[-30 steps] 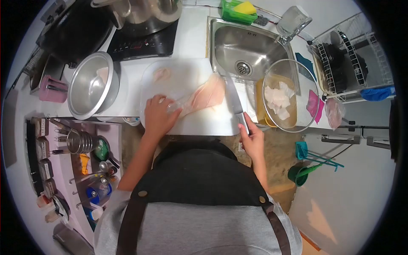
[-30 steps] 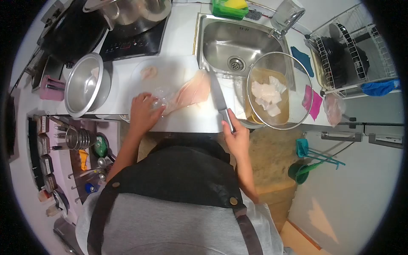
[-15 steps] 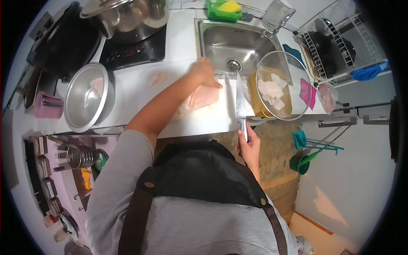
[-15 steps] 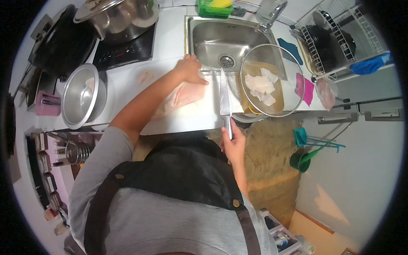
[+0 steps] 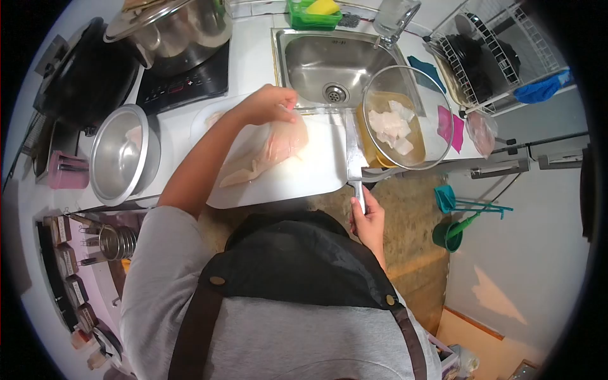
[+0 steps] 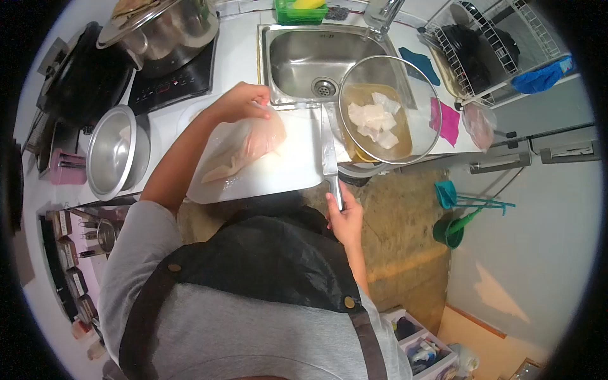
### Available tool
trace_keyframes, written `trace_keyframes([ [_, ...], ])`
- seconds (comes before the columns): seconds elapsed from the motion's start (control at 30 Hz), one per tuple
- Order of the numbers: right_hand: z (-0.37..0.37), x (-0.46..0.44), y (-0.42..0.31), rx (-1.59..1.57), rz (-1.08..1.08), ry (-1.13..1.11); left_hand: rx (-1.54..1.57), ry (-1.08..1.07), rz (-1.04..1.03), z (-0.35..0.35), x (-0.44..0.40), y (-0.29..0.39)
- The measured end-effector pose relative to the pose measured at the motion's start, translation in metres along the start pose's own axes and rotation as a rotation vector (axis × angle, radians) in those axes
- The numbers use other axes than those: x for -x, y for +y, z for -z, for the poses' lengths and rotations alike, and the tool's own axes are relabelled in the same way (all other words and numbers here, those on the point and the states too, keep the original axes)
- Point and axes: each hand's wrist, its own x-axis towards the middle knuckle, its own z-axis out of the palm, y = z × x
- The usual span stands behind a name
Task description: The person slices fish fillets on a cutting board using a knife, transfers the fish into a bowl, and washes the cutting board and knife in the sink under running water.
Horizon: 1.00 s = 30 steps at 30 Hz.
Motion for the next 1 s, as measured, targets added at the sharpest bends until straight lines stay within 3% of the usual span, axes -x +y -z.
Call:
trace_keyframes([
  [0.07, 0.002, -0.004, 0.0, 0.023, 0.005, -0.026, 0.016, 0.095, 0.047, 0.008, 0.011, 0.0],
  [0.13, 0.002, -0.007, 0.0, 0.049, 0.008, -0.058, 0.07, 0.197, 0.299, 0.019, 0.016, -0.01],
  [0.17, 0.001, -0.009, -0.001, 0.07, 0.021, -0.071, 0.07, 0.207, 0.311, 0.02, 0.015, -0.018],
  [0.23, -0.003, -0.014, -0.002, 0.096, 0.034, -0.102, -0.117, 0.329, 0.203, 0.013, 0.008, -0.046],
  [0.3, -0.008, -0.018, -0.002, 0.128, 0.074, -0.143, -0.172, 0.38, 0.229, 0.002, 0.011, -0.062],
  [0.4, -0.015, -0.02, -0.007, 0.119, 0.093, -0.229, -0.257, 0.744, 0.045, -0.006, 0.026, -0.056],
  [0.47, -0.023, -0.023, -0.002, 0.042, 0.049, -0.272, -0.294, 0.711, 0.263, -0.016, 0.062, -0.025],
  [0.53, -0.029, -0.03, 0.015, -0.054, -0.033, -0.367, -0.277, 0.489, 0.595, -0.035, 0.102, 0.0],
  [0.6, -0.037, -0.033, 0.012, -0.021, -0.085, -0.427, -0.222, 0.398, 0.669, -0.052, 0.136, 0.023],
  [0.63, -0.043, -0.033, 0.008, 0.014, -0.136, -0.487, -0.22, 0.396, 0.671, -0.061, 0.147, 0.026],
  [0.7, -0.058, -0.028, -0.009, 0.07, -0.153, -0.505, -0.264, 0.499, 0.484, -0.076, 0.163, 0.025],
  [0.87, -0.089, -0.024, -0.023, 0.221, 0.017, -0.529, -0.196, 0.364, 0.604, -0.081, 0.159, 0.023],
  [0.93, -0.099, -0.025, -0.016, 0.257, 0.045, -0.518, -0.286, 0.526, 0.423, -0.093, 0.159, 0.019],
  [1.0, -0.11, -0.025, -0.009, 0.324, 0.27, -0.459, -0.253, 0.411, 0.439, -0.094, 0.163, 0.02],
])
